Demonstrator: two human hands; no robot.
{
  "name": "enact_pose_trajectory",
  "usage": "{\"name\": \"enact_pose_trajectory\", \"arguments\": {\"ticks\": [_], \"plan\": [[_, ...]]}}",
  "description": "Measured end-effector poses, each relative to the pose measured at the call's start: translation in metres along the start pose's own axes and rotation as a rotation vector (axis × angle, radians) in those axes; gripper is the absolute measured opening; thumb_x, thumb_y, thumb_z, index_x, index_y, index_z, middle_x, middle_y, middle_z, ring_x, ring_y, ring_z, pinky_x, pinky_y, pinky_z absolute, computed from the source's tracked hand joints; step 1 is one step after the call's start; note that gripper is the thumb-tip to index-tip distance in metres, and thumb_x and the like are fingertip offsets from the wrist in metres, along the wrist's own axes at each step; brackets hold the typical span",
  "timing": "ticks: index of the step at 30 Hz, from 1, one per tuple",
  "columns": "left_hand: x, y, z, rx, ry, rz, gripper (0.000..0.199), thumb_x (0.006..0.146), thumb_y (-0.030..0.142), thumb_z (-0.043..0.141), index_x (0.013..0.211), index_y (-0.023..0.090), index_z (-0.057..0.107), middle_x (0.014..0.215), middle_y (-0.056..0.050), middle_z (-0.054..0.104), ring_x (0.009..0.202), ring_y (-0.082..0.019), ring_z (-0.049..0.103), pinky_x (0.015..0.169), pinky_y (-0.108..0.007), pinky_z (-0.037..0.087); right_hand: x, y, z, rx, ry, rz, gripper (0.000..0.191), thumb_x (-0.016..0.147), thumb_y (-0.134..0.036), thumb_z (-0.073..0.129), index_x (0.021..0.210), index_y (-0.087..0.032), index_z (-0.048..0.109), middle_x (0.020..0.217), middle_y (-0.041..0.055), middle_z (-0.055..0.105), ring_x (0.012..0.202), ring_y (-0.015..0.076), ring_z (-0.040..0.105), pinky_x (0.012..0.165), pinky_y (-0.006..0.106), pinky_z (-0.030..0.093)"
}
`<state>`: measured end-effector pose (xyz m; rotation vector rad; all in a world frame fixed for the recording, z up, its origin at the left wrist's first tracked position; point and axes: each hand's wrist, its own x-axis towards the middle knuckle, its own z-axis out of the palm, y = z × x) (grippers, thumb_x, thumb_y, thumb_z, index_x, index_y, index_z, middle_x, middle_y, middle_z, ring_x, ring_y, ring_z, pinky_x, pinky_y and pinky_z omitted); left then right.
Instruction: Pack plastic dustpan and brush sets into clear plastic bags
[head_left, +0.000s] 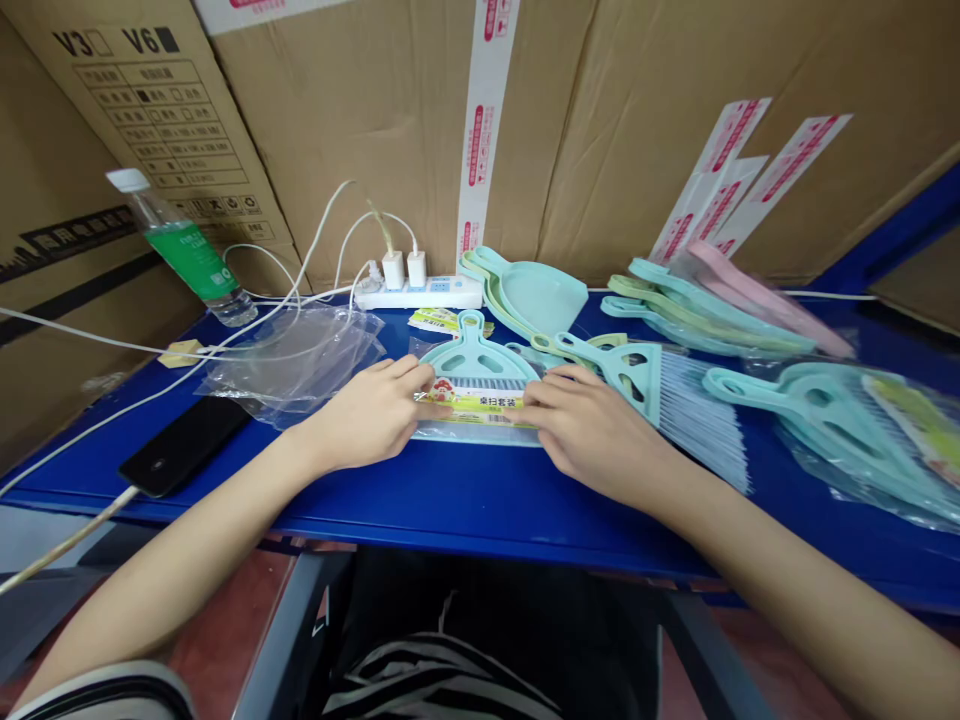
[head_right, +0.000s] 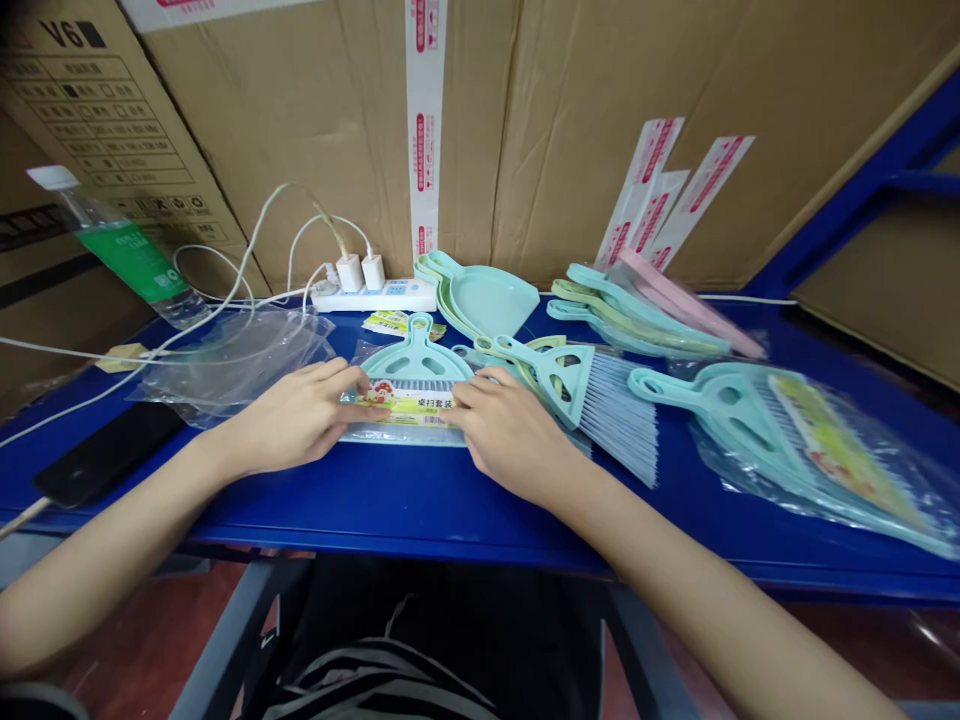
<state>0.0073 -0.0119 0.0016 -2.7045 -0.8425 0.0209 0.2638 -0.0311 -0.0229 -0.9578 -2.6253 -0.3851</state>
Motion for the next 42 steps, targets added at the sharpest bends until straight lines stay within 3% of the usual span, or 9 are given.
{"name": "enact_pose_trajectory", "arguments": {"ticks": [12, 19, 25, 29, 32, 36, 42], "plan": [[-0.009, -0.018, -0.001, -0.229, 0.026, -0.098, 0.049, 0.082, 0.006, 0.040, 0.104, 0.031, 0.076, 0.086, -0.004, 0.053, 0.083, -0.018, 0.049, 0.080, -0.033, 0.050, -0.008, 0.018, -0.008, 0.059, -0.027, 0.046, 0.046, 0.080, -0.003, 0.041, 0.087, -0.027, 0.080, 0.077, 0.0076, 0.064, 0.077, 0.0221, 0.054, 0.066, 0.034, 0.039], [-0.014, -0.028, 0.000, -0.295, -0.003, -0.142, 0.050, 0.081, 0.007, 0.037, 0.099, 0.030, 0.077, 0.082, -0.003, 0.056, 0.081, -0.017, 0.051, 0.074, -0.029, 0.049, -0.008, 0.025, -0.011, 0.092, -0.090, 0.091, 0.042, 0.079, -0.005, 0.040, 0.079, -0.026, 0.077, 0.069, 0.0048, 0.068, 0.072, 0.0204, 0.056, 0.069, 0.035, 0.041], [-0.015, -0.029, -0.005, -0.352, -0.041, -0.201, 0.047, 0.082, 0.011, 0.035, 0.097, 0.028, 0.077, 0.081, -0.002, 0.061, 0.079, -0.016, 0.056, 0.069, -0.028, 0.047, -0.006, 0.019, -0.016, 0.159, -0.108, 0.179, 0.031, 0.076, -0.010, 0.042, 0.070, -0.024, 0.069, 0.071, 0.0029, 0.073, 0.070, 0.0200, 0.060, 0.073, 0.037, 0.039], [-0.014, -0.025, -0.009, -0.371, -0.060, -0.223, 0.040, 0.082, 0.016, 0.035, 0.093, 0.024, 0.073, 0.083, -0.001, 0.064, 0.081, -0.017, 0.059, 0.071, -0.029, 0.047, -0.003, 0.013, -0.015, 0.169, -0.098, 0.235, 0.024, 0.082, -0.021, 0.044, 0.061, -0.023, 0.056, 0.053, 0.0008, 0.059, 0.058, 0.0184, 0.053, 0.066, 0.035, 0.036], [-0.012, -0.020, -0.006, -0.374, -0.058, -0.237, 0.029, 0.084, 0.024, 0.039, 0.086, 0.021, 0.068, 0.076, -0.001, 0.065, 0.076, -0.018, 0.060, 0.066, -0.028, 0.044, -0.002, 0.012, -0.010, 0.187, -0.099, 0.283, 0.022, 0.083, -0.030, 0.049, 0.063, -0.024, 0.051, 0.051, -0.0008, 0.053, 0.057, 0.0183, 0.051, 0.064, 0.034, 0.036], [-0.009, -0.017, -0.002, -0.419, -0.043, -0.261, 0.024, 0.087, 0.028, 0.041, 0.075, 0.021, 0.060, 0.066, 0.002, 0.061, 0.061, -0.014, 0.056, 0.058, -0.025, 0.037, -0.001, 0.011, -0.003, 0.195, -0.119, 0.356, 0.021, 0.082, -0.025, 0.048, 0.062, -0.025, 0.041, 0.050, -0.0021, 0.050, 0.055, 0.0181, 0.050, 0.060, 0.032, 0.035], [-0.009, -0.015, -0.001, -0.466, -0.075, -0.318, 0.014, 0.082, 0.023, 0.044, 0.074, 0.021, 0.055, 0.056, 0.006, 0.057, 0.049, -0.011, 0.050, 0.052, -0.023, 0.031, 0.000, 0.008, -0.006, 0.210, -0.189, 0.440, 0.021, 0.081, -0.019, 0.046, 0.064, -0.026, 0.035, 0.050, -0.0037, 0.047, 0.051, 0.0166, 0.047, 0.054, 0.029, 0.031]]}}
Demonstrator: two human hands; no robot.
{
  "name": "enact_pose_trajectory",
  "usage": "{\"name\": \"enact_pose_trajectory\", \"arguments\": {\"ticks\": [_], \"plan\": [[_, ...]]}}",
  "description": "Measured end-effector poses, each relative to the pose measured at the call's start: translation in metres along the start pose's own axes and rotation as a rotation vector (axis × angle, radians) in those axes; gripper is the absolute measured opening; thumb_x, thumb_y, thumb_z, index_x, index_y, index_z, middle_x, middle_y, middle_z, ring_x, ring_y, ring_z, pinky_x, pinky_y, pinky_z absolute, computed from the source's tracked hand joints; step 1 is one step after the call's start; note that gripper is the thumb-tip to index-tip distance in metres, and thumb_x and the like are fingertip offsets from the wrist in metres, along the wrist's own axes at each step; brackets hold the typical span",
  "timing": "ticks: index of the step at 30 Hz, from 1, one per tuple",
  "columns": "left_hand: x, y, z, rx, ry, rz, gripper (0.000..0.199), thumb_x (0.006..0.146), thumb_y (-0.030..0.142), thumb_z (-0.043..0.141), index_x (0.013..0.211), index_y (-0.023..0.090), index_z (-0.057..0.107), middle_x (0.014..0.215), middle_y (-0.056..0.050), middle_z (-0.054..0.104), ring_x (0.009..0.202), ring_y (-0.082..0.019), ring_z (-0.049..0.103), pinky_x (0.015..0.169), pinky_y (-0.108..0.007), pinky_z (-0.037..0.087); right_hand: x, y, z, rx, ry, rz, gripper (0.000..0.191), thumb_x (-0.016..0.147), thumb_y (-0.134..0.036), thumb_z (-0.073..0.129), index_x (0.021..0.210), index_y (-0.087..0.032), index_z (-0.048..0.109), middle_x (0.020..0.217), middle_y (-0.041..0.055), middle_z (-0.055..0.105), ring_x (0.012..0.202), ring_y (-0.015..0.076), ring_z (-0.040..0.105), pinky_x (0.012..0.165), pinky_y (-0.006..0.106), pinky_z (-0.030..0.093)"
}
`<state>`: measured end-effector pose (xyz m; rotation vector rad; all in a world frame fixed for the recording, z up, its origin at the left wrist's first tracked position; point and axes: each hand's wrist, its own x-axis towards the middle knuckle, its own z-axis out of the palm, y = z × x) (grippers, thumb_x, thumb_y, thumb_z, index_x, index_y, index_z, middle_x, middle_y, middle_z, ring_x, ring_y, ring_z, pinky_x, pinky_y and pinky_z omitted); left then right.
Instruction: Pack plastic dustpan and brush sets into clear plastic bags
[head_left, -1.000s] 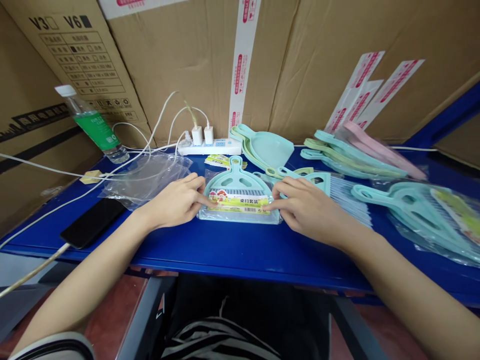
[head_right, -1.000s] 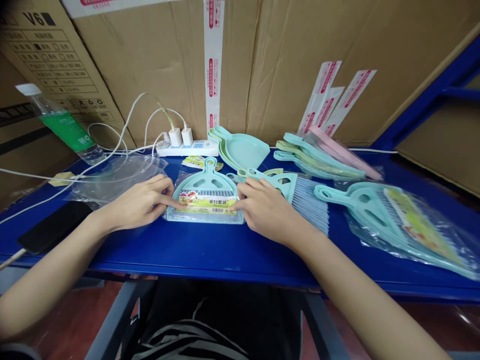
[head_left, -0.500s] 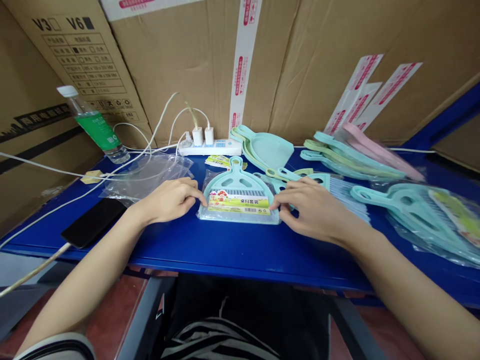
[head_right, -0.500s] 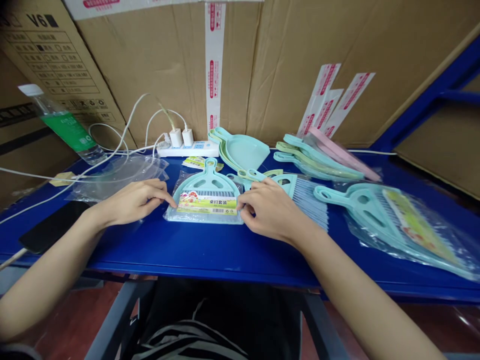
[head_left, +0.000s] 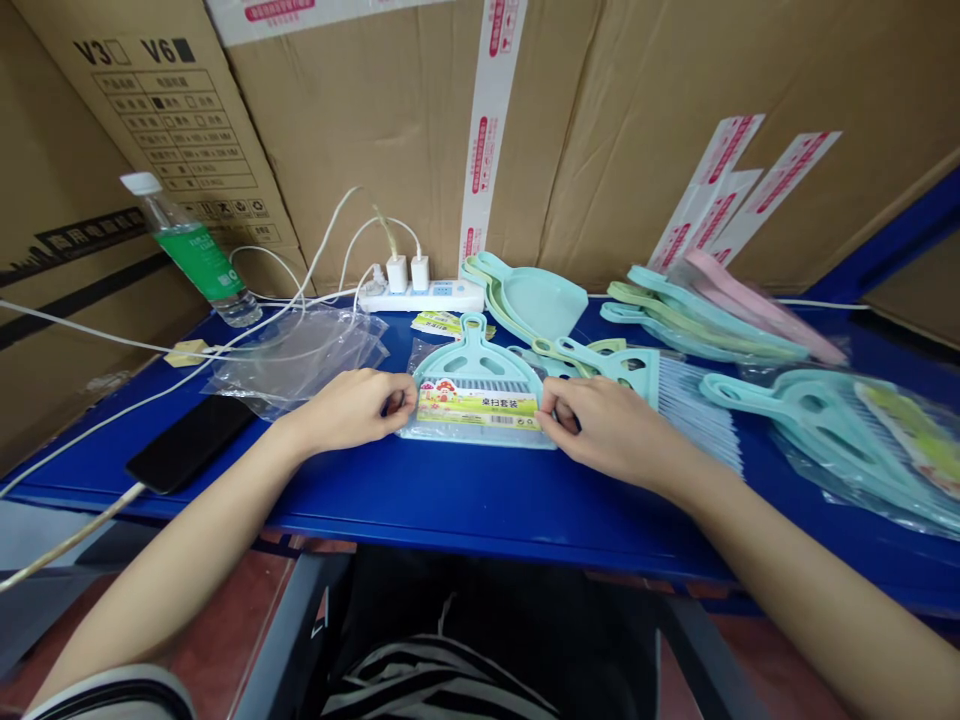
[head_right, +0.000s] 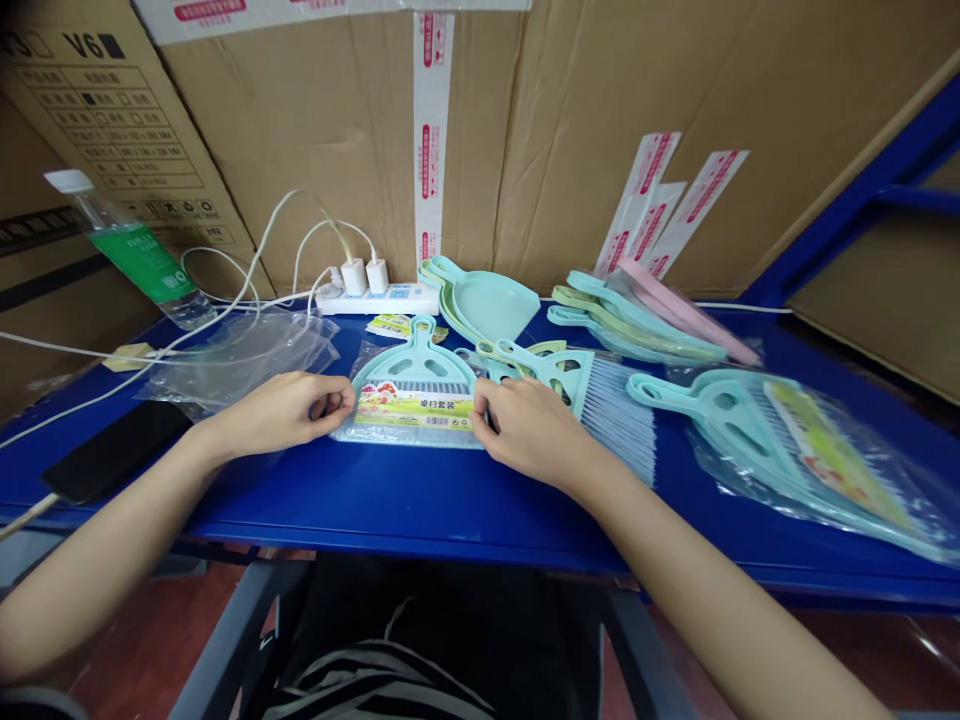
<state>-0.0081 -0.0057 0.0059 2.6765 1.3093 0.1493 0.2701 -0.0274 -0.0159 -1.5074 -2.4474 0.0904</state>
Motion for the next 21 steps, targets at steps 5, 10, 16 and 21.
{"name": "enact_pose_trajectory", "arguments": {"ticks": [5, 10, 16, 21], "plan": [[-0.002, 0.001, 0.002, 0.090, 0.027, 0.053, 0.017, 0.085, 0.022, 0.041, 0.074, 0.020, 0.054, 0.053, 0.005, 0.053, 0.047, -0.012, 0.047, 0.051, -0.024, 0.029, 0.000, -0.001, -0.003, 0.052, 0.001, -0.048, 0.021, 0.088, -0.024, 0.044, 0.067, -0.025, 0.037, 0.051, -0.0034, 0.047, 0.052, 0.0173, 0.048, 0.056, 0.030, 0.033], [-0.003, 0.002, 0.004, 0.186, 0.125, 0.134, 0.028, 0.093, 0.026, 0.039, 0.078, 0.019, 0.061, 0.060, 0.001, 0.060, 0.053, -0.013, 0.053, 0.052, -0.025, 0.033, 0.001, 0.001, -0.001, 0.058, 0.109, -0.130, 0.026, 0.093, -0.028, 0.041, 0.067, -0.024, 0.042, 0.052, -0.0030, 0.045, 0.052, 0.0169, 0.047, 0.061, 0.032, 0.036], [-0.003, 0.005, 0.011, 0.213, 0.284, 0.291, 0.033, 0.099, 0.027, 0.035, 0.095, 0.017, 0.066, 0.079, -0.003, 0.068, 0.070, -0.015, 0.063, 0.063, -0.025, 0.045, 0.000, 0.003, 0.003, 0.053, 0.267, -0.321, 0.025, 0.097, -0.028, 0.042, 0.081, -0.020, 0.060, 0.059, -0.0011, 0.052, 0.059, 0.0175, 0.051, 0.062, 0.031, 0.036], [0.001, 0.013, 0.019, 0.254, 0.263, 0.404, 0.032, 0.100, 0.023, 0.036, 0.111, 0.018, 0.065, 0.088, -0.004, 0.069, 0.081, -0.016, 0.065, 0.077, -0.028, 0.050, 0.000, -0.004, 0.008, 0.006, 0.241, -0.445, 0.028, 0.098, -0.030, 0.044, 0.107, -0.020, 0.069, 0.074, 0.0032, 0.058, 0.074, 0.0204, 0.054, 0.068, 0.033, 0.038]]}}
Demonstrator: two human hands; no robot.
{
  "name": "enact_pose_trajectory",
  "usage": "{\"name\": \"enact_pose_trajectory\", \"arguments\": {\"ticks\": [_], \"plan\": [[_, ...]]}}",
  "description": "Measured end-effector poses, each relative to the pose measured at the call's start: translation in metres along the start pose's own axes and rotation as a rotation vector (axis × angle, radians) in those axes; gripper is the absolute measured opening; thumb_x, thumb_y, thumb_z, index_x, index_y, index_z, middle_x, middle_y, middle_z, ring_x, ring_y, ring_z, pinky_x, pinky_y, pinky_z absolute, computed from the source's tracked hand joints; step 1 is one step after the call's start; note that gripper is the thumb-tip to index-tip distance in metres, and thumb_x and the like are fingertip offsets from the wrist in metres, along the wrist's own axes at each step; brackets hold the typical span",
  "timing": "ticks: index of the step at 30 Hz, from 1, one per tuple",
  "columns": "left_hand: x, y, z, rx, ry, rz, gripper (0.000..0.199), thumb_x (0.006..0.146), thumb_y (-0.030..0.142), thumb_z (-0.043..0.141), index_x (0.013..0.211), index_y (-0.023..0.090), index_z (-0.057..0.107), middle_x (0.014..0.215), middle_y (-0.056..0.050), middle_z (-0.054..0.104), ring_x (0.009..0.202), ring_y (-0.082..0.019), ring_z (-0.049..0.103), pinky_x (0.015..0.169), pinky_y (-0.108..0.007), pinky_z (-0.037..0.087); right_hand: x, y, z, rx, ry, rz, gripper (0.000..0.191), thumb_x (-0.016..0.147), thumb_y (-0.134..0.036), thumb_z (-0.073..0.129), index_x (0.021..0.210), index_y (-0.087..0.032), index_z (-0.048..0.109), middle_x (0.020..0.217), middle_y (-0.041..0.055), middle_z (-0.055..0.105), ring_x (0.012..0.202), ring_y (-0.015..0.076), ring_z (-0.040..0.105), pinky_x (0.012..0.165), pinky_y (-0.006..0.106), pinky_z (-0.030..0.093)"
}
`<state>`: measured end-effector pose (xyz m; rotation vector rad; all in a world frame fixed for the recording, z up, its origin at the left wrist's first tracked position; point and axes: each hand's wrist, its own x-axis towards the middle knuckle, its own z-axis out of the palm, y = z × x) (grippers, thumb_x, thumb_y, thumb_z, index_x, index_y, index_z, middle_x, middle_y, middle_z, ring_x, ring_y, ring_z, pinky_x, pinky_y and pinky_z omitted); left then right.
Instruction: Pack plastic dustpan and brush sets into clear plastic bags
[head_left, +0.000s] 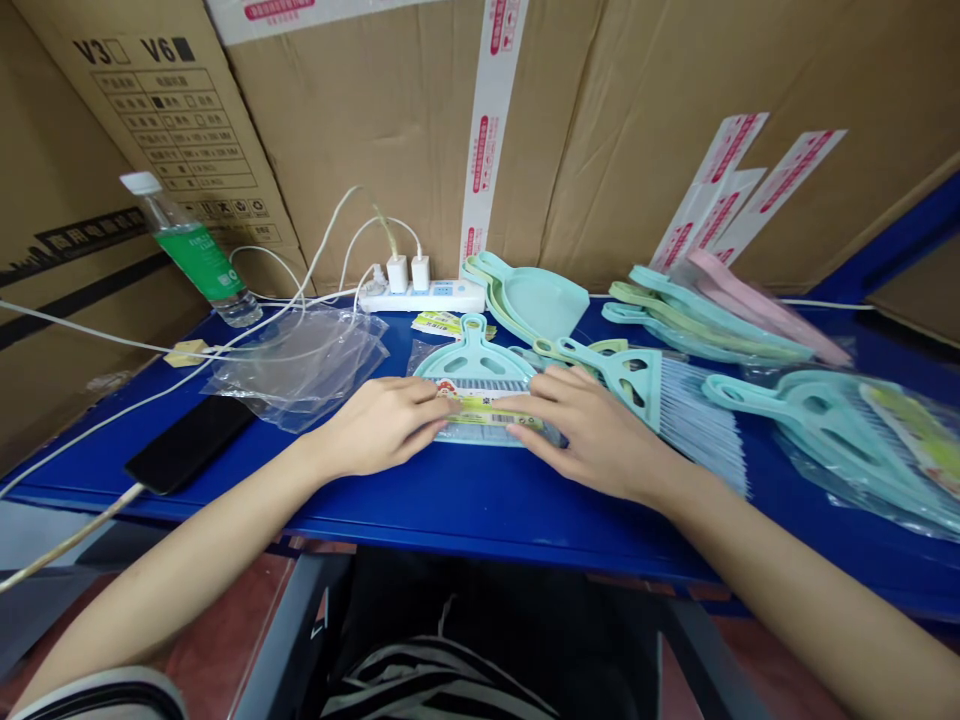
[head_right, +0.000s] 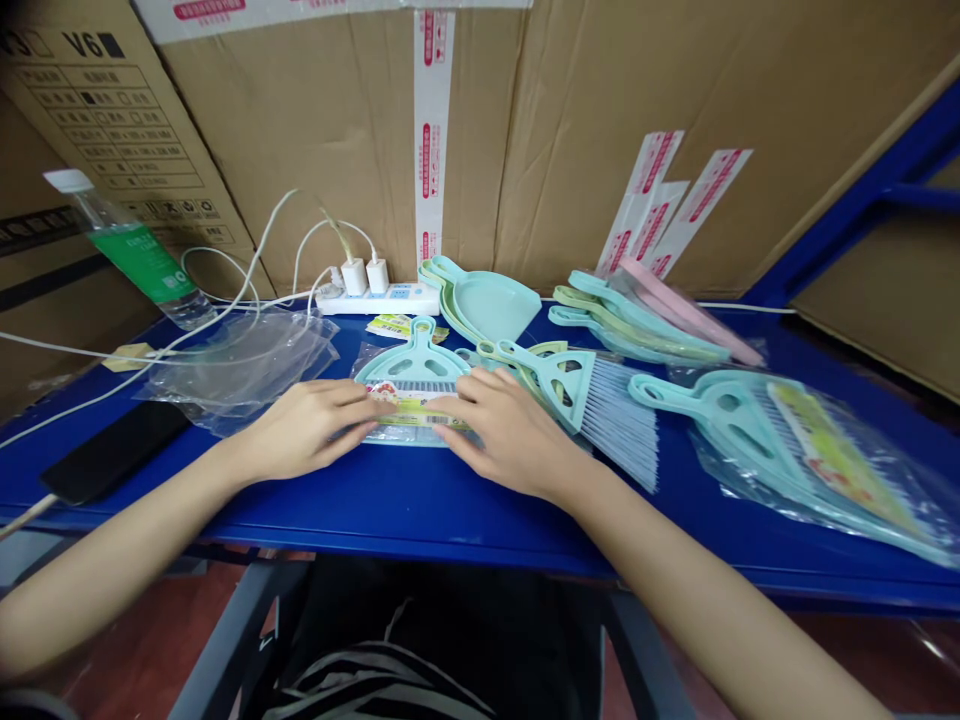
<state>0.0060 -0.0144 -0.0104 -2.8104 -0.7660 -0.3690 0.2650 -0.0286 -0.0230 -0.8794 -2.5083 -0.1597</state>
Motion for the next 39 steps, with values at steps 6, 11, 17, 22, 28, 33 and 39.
{"name": "enact_pose_trajectory", "arguments": {"ticks": [6, 11, 17, 22, 28, 33, 39], "plan": [[0.007, 0.004, 0.005, 0.006, -0.126, -0.030, 0.038, 0.095, 0.015, 0.041, 0.126, 0.021, 0.062, 0.092, -0.005, 0.068, 0.087, -0.017, 0.065, 0.084, -0.032, 0.050, 0.003, -0.003, 0.008, -0.008, -0.102, 0.004, 0.032, 0.098, -0.032, 0.043, 0.112, -0.023, 0.071, 0.076, 0.0043, 0.058, 0.077, 0.0211, 0.052, 0.070, 0.034, 0.037], [0.004, -0.001, -0.001, 0.024, -0.174, -0.065, 0.045, 0.090, 0.009, 0.041, 0.125, 0.026, 0.065, 0.090, -0.004, 0.066, 0.084, -0.018, 0.061, 0.085, -0.033, 0.051, 0.002, -0.001, 0.006, -0.021, -0.093, 0.023, 0.034, 0.099, -0.033, 0.041, 0.109, -0.023, 0.073, 0.073, 0.0042, 0.059, 0.077, 0.0212, 0.052, 0.070, 0.034, 0.035], [-0.004, -0.013, -0.013, 0.018, -0.217, -0.185, 0.043, 0.085, 0.012, 0.044, 0.110, 0.031, 0.073, 0.075, -0.002, 0.054, 0.079, -0.018, 0.056, 0.074, -0.030, 0.050, -0.001, 0.005, -0.002, 0.012, -0.110, 0.078, 0.039, 0.100, -0.032, 0.040, 0.088, -0.022, 0.075, 0.065, 0.0039, 0.061, 0.070, 0.0201, 0.052, 0.066, 0.033, 0.033], [-0.008, -0.021, -0.023, -0.052, -0.223, -0.279, 0.038, 0.084, 0.019, 0.042, 0.096, 0.028, 0.077, 0.077, -0.003, 0.056, 0.081, -0.019, 0.056, 0.073, -0.031, 0.048, -0.002, 0.014, -0.009, -0.014, -0.113, 0.136, 0.051, 0.100, -0.039, 0.033, 0.064, -0.021, 0.064, 0.054, 0.0028, 0.055, 0.061, 0.0187, 0.051, 0.062, 0.033, 0.032], [-0.008, -0.022, -0.026, -0.163, -0.280, -0.320, 0.035, 0.091, 0.028, 0.035, 0.092, 0.023, 0.069, 0.084, -0.002, 0.065, 0.079, -0.019, 0.061, 0.072, -0.031, 0.047, -0.002, 0.017, -0.014, 0.046, -0.114, 0.206, 0.054, 0.100, -0.047, 0.027, 0.057, -0.023, 0.049, 0.052, 0.0011, 0.051, 0.054, 0.0168, 0.050, 0.058, 0.031, 0.035], [-0.005, -0.021, -0.020, -0.143, -0.296, -0.355, 0.040, 0.099, 0.036, 0.022, 0.082, 0.021, 0.055, 0.072, -0.001, 0.062, 0.069, -0.018, 0.061, 0.065, -0.029, 0.045, -0.001, 0.015, -0.017, 0.172, -0.107, 0.282, 0.046, 0.098, -0.046, 0.031, 0.064, -0.023, 0.052, 0.057, 0.0010, 0.058, 0.054, 0.0163, 0.052, 0.056, 0.030, 0.038], [-0.005, -0.019, -0.019, -0.095, -0.273, -0.415, 0.032, 0.097, 0.036, 0.027, 0.087, 0.021, 0.053, 0.060, 0.001, 0.057, 0.056, -0.017, 0.057, 0.056, -0.028, 0.037, -0.001, 0.012, -0.017, 0.265, -0.115, 0.402, 0.034, 0.094, -0.047, 0.038, 0.081, -0.024, 0.058, 0.051, -0.0032, 0.057, 0.047, 0.0152, 0.052, 0.051, 0.029, 0.037]]}}
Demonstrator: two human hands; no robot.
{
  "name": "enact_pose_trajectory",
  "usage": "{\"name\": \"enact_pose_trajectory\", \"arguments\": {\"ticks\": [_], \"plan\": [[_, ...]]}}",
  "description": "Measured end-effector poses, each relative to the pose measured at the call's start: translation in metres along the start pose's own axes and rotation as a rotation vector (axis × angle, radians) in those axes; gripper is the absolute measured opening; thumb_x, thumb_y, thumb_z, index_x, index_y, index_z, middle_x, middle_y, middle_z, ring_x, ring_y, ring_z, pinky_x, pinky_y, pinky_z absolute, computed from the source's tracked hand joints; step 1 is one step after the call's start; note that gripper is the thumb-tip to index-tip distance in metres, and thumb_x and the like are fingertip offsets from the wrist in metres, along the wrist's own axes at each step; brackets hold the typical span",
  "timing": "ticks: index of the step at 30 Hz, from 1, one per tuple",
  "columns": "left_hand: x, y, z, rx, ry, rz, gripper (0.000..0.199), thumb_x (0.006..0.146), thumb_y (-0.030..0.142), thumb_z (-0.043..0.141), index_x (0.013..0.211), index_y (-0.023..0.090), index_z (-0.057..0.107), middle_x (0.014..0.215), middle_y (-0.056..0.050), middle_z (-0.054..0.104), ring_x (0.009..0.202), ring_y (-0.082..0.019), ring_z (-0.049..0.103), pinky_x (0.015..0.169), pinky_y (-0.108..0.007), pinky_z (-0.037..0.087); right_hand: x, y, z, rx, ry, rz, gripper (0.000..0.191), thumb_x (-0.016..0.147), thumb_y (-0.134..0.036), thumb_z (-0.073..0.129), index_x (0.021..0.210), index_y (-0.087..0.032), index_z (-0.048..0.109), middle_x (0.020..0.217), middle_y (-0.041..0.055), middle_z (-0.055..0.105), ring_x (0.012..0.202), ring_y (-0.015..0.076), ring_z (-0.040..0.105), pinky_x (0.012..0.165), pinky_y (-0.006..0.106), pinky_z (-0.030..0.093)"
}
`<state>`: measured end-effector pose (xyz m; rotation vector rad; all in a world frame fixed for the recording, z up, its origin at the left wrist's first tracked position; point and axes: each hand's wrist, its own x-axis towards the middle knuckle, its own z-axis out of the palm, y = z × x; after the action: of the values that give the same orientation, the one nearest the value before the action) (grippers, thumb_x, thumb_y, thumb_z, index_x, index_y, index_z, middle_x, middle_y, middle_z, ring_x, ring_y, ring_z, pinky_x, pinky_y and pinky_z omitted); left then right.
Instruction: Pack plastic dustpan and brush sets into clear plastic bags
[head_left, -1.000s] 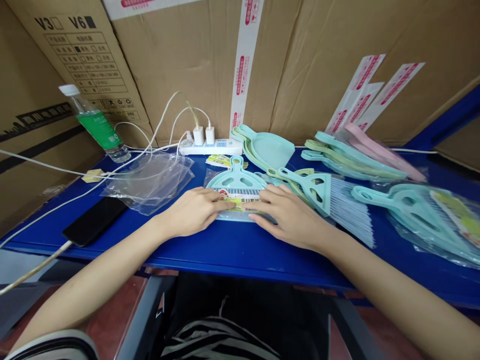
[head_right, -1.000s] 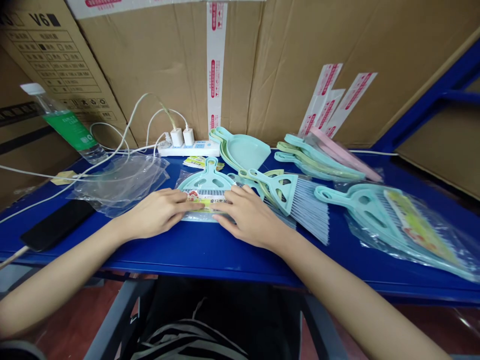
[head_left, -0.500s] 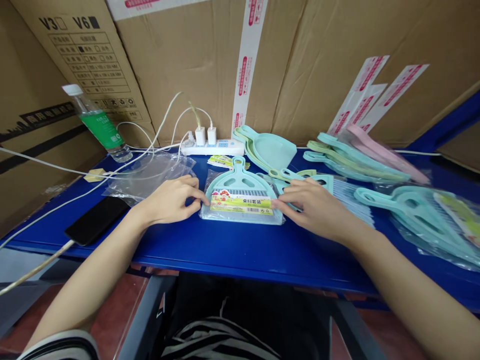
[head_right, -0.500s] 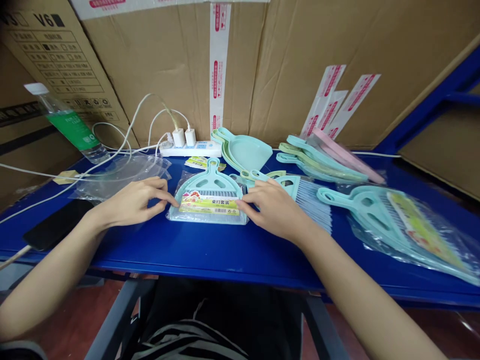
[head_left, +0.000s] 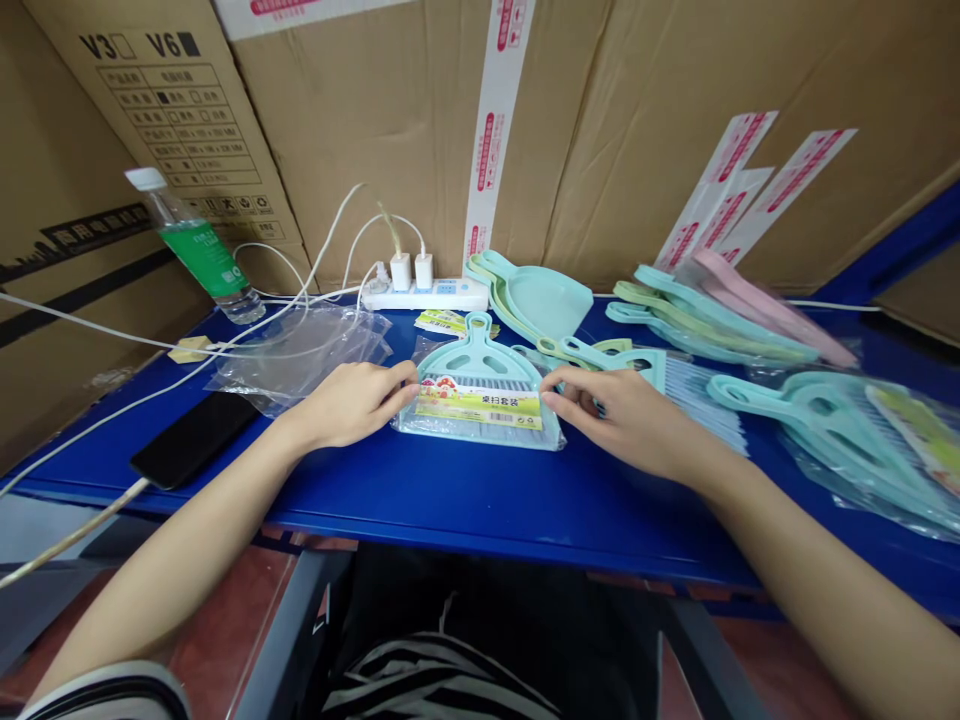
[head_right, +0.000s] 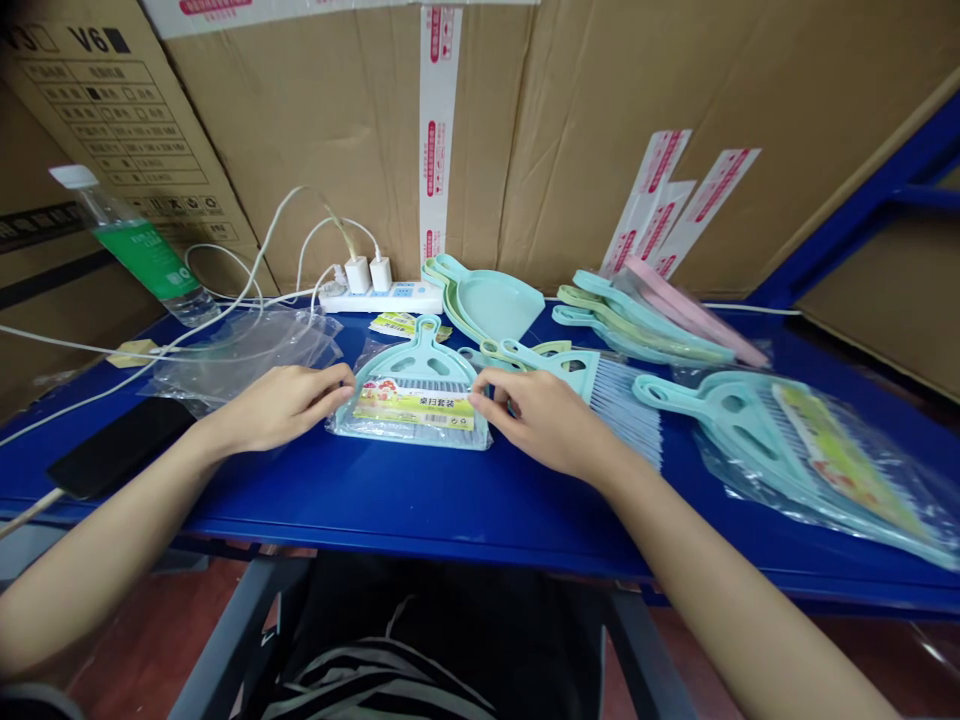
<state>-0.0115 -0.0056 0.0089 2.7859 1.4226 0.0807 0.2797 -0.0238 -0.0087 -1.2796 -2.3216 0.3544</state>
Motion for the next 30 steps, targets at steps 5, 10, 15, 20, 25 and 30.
{"name": "enact_pose_trajectory", "arguments": {"ticks": [5, 10, 15, 20, 25, 30], "plan": [[-0.001, 0.000, 0.002, -0.075, 0.028, -0.022, 0.025, 0.095, 0.037, 0.031, 0.093, 0.020, 0.050, 0.060, 0.002, 0.061, 0.053, -0.017, 0.056, 0.054, -0.028, 0.036, -0.001, -0.002, 0.001, 0.028, -0.030, 0.073, 0.039, 0.092, -0.050, 0.039, 0.108, -0.020, 0.057, 0.060, 0.0001, 0.066, 0.057, 0.0209, 0.062, 0.054, 0.032, 0.042], [0.000, 0.001, 0.005, -0.063, 0.040, -0.028, 0.022, 0.095, 0.036, 0.032, 0.094, 0.021, 0.047, 0.059, 0.004, 0.061, 0.053, -0.017, 0.057, 0.054, -0.028, 0.035, -0.002, -0.003, 0.003, 0.027, -0.062, 0.137, 0.051, 0.091, -0.054, 0.039, 0.122, -0.017, 0.053, 0.061, 0.0010, 0.066, 0.060, 0.0232, 0.063, 0.056, 0.035, 0.044], [0.002, 0.003, 0.006, -0.112, 0.007, -0.048, 0.016, 0.093, 0.031, 0.032, 0.094, 0.021, 0.045, 0.060, 0.003, 0.061, 0.053, -0.018, 0.057, 0.055, -0.029, 0.036, -0.001, -0.002, 0.007, -0.010, -0.091, 0.146, 0.052, 0.087, -0.050, 0.041, 0.125, -0.015, 0.052, 0.066, 0.0021, 0.065, 0.061, 0.0230, 0.061, 0.058, 0.035, 0.044], [0.003, 0.001, 0.012, -0.207, 0.029, -0.035, 0.006, 0.088, 0.027, 0.036, 0.090, 0.022, 0.040, 0.055, 0.007, 0.052, 0.049, -0.015, 0.051, 0.054, -0.027, 0.034, -0.002, 0.000, 0.011, -0.025, -0.042, 0.085, 0.042, 0.085, -0.038, 0.047, 0.121, -0.018, 0.053, 0.063, -0.0010, 0.059, 0.055, 0.0192, 0.056, 0.054, 0.032, 0.041], [0.005, -0.004, 0.017, -0.356, 0.065, 0.019, 0.004, 0.084, 0.023, 0.039, 0.085, 0.023, 0.036, 0.052, 0.010, 0.044, 0.044, -0.010, 0.040, 0.051, -0.024, 0.029, -0.001, -0.002, 0.011, 0.089, -0.013, 0.051, 0.037, 0.081, -0.025, 0.047, 0.117, -0.021, 0.055, 0.062, -0.0042, 0.054, 0.051, 0.0162, 0.053, 0.052, 0.030, 0.040], [0.006, -0.005, 0.016, -0.596, 0.095, 0.035, 0.009, 0.079, 0.023, 0.044, 0.080, 0.023, 0.035, 0.051, 0.012, 0.041, 0.046, -0.007, 0.036, 0.049, -0.021, 0.030, 0.002, 0.001, 0.012, 0.379, 0.033, 0.143, 0.038, 0.077, -0.025, 0.049, 0.115, -0.023, 0.053, 0.071, -0.0045, 0.047, 0.053, 0.0143, 0.053, 0.047, 0.029, 0.043]]}}
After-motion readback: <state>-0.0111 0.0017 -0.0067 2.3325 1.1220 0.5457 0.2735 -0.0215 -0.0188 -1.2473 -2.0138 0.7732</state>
